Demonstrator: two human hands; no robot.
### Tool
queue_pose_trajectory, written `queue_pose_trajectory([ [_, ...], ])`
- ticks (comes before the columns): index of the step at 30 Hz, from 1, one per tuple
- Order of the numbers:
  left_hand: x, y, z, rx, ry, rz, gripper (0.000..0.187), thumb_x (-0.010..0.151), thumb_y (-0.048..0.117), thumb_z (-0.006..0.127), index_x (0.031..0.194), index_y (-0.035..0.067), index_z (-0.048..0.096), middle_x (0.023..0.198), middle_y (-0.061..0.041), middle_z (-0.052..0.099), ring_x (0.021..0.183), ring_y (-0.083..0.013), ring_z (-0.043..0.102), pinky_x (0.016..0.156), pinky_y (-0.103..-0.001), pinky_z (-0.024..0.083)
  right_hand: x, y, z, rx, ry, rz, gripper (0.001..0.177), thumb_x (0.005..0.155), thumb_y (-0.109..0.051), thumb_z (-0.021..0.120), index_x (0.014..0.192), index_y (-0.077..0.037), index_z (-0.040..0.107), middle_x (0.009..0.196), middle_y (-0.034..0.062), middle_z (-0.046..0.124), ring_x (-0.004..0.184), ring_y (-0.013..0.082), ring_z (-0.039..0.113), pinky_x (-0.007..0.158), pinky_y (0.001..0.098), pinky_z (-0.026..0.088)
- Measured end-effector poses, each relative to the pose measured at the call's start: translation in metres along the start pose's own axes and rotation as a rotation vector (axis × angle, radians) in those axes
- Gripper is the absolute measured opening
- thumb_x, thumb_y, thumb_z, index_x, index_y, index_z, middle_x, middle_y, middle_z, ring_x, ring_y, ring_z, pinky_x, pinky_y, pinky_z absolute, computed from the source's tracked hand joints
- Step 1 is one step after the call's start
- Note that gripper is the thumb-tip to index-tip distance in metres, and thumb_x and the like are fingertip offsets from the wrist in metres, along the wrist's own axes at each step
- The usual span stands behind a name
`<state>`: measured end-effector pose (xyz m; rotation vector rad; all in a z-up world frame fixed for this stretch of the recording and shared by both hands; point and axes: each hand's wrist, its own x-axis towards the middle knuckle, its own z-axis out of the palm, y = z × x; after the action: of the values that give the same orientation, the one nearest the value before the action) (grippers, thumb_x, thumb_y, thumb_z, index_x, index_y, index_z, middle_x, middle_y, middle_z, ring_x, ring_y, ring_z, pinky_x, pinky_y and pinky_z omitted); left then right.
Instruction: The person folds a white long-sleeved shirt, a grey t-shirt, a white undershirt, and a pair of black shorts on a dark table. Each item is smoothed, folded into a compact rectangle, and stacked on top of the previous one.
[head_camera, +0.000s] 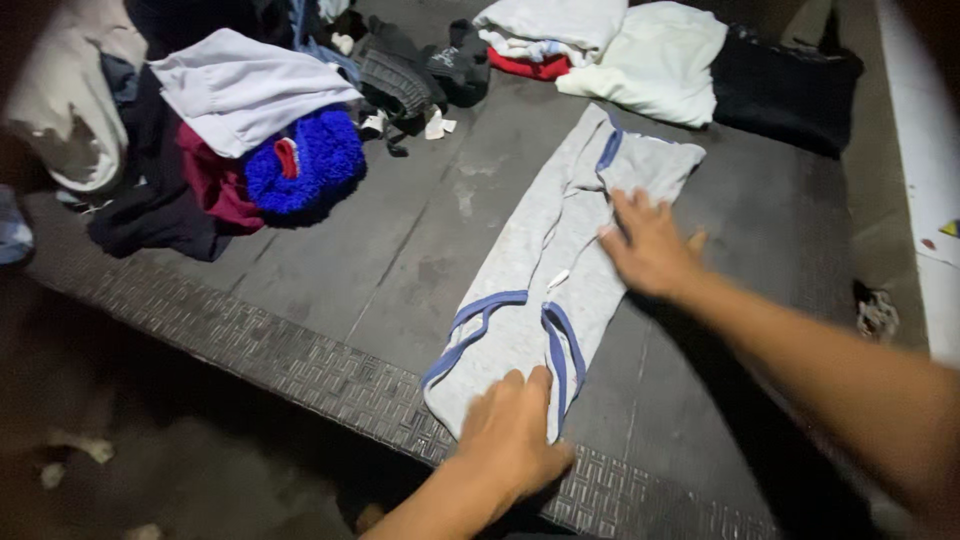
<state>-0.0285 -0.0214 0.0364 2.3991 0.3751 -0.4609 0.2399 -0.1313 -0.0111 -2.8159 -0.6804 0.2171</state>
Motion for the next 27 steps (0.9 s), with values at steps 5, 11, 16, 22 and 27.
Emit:
queue_pose_trajectory([
  [5, -0.026, -0.021, -0.035, 0.424, -0.157, 0.161, 0.117, 0.055, 0.039, 0.098, 0.152, 0.02, 0.036, 0.153, -0.019, 0.036, 0.148, -0.0393, 0.024, 0.113, -0.066, 0.026, -0.133, -0.027, 0.028, -0.012, -0.119, -0.404, 0.075, 0.093, -0.059, 0.048, 0.16, -0.03, 0.029, 0.17, 0.0054, 0.018, 0.157, 0.0335, 0.011, 0.114, 0.0745, -0.001],
  [11, -0.03, -0.108, -0.063, 0.461, -0.104, 0.571, 0.12, 0.063, 0.036, 0.094, 0.158, 0.02, 0.022, 0.167, -0.008, 0.02, 0.155, -0.0325, 0.013, 0.116, -0.065, 0.015, -0.221, -0.051, 0.027, 0.055, -0.253, -0.549, 0.093, 0.085, -0.068, 0.063, 0.162, -0.027, 0.031, 0.172, 0.0099, 0.017, 0.157, 0.041, 0.004, 0.112, 0.0769, -0.005],
  [16, -0.005, -0.161, -0.063, 0.231, -0.113, 0.911, 0.092, 0.082, 0.034, 0.083, 0.154, 0.006, 0.033, 0.162, -0.016, 0.033, 0.151, -0.0334, 0.024, 0.117, -0.06, 0.018, -0.233, -0.076, 0.036, 0.032, -0.163, -0.418, 0.071, 0.085, -0.052, 0.068, 0.152, -0.036, 0.05, 0.169, 0.0075, 0.029, 0.157, 0.0374, 0.012, 0.11, 0.0726, 0.002],
  [22, 0.029, -0.183, -0.061, 0.117, -0.035, 1.115, 0.047, 0.092, 0.016, 0.071, 0.135, 0.002, 0.06, 0.146, -0.019, 0.058, 0.138, -0.0356, 0.05, 0.114, -0.044, 0.04, -0.237, -0.095, 0.057, 0.112, 0.072, -0.319, 0.033, 0.085, -0.024, 0.073, 0.117, -0.029, 0.074, 0.146, 0.0058, 0.057, 0.139, 0.0251, 0.048, 0.115, 0.0633, 0.021],
  [27, 0.037, -0.182, -0.063, -0.007, 0.047, 1.153, 0.031, 0.091, 0.004, 0.066, 0.123, 0.001, 0.065, 0.12, -0.02, 0.07, 0.117, -0.0383, 0.064, 0.099, -0.042, 0.053, -0.243, -0.114, 0.066, 0.142, 0.208, -0.217, 0.025, 0.087, -0.021, 0.072, 0.112, -0.02, 0.072, 0.134, 0.002, 0.068, 0.132, 0.0214, 0.056, 0.112, 0.0552, 0.03],
])
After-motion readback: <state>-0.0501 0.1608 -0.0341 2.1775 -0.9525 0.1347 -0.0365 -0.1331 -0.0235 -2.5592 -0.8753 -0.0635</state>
